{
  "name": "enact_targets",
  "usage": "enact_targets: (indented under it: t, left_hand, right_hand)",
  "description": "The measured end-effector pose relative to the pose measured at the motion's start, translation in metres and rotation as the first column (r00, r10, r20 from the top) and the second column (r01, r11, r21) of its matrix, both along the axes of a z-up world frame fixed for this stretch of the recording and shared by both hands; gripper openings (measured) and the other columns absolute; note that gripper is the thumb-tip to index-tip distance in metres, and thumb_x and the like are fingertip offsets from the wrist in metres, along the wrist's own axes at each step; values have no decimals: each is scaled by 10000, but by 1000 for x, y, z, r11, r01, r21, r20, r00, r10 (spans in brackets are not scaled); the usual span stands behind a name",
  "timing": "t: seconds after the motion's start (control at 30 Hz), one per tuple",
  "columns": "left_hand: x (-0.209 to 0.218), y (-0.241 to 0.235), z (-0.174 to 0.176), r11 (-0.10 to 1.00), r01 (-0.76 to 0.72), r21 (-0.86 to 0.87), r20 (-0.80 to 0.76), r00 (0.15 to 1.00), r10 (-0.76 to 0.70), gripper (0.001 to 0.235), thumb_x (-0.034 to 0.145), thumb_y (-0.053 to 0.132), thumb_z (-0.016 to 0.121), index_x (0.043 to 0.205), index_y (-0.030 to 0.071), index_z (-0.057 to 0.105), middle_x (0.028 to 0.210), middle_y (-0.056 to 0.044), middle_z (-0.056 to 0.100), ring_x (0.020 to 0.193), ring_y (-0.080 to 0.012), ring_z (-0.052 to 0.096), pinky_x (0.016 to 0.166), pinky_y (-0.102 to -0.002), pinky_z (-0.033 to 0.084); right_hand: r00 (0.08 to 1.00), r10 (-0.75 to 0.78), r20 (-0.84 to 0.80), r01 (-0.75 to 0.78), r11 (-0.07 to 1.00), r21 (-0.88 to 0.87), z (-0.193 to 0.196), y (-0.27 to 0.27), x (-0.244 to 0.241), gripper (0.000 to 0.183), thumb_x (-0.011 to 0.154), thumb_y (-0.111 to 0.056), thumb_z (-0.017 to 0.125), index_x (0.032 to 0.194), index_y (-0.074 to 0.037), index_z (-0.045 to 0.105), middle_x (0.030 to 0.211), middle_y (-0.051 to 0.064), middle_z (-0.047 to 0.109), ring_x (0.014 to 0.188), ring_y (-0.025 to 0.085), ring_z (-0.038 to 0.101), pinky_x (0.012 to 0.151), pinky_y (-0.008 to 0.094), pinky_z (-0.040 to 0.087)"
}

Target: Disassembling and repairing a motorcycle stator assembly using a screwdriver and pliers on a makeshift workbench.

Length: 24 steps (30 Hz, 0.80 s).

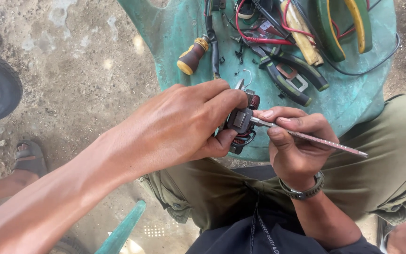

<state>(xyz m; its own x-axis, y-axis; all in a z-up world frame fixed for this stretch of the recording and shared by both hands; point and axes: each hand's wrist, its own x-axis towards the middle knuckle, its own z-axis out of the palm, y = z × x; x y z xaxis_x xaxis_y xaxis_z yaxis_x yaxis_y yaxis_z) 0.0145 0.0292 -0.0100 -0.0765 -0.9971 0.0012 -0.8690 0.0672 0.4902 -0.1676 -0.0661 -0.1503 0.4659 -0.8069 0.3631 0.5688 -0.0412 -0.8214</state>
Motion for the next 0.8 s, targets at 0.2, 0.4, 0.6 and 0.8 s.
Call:
enact_targets:
  t: [0.2,0.4,0.6,0.8]
  left_hand:
    - [-1,4,0,1000,-4,-25,23,1000,4,266,919,103,606,1164,33,531,903,-115,534,590,-381,550,428,-486,435]
    - [3,2,12,999,32,-31,-153,988,-36,238,807,-127,625,880,65,504,836,-68,544,538,-218,508,440,-363,408]
    - [5,1,5,988,61,-141,-195,977,-89,222,845,-147,617,944,11,495,874,-111,546,612,-216,508,499,-355,380]
    - [7,15,-10,952,61,-301,-183,976,-120,305,906,-130,660,1079,7,450,956,-143,520,740,-315,467,586,-442,334]
  right_hand:
    - [1000,29,10,-29,999,-29,-2,-2,-1,157,934,5,703,1029,-51,590,1021,269,674,971,326,742,963,497,707]
    - [1000,8,-4,-8,1000,-11,0,-2,-3,158,938,26,686,1030,-48,582,1010,264,671,978,334,728,962,481,697]
    - [989,-51,-138,37,994,-100,15,2,-7,172,962,24,657,1045,-57,530,1066,296,656,971,378,735,915,463,700]
    - [987,-155,-47,135,948,-289,13,3,4,221,1073,-148,623,1091,-66,418,1042,291,508,925,407,602,981,502,616]
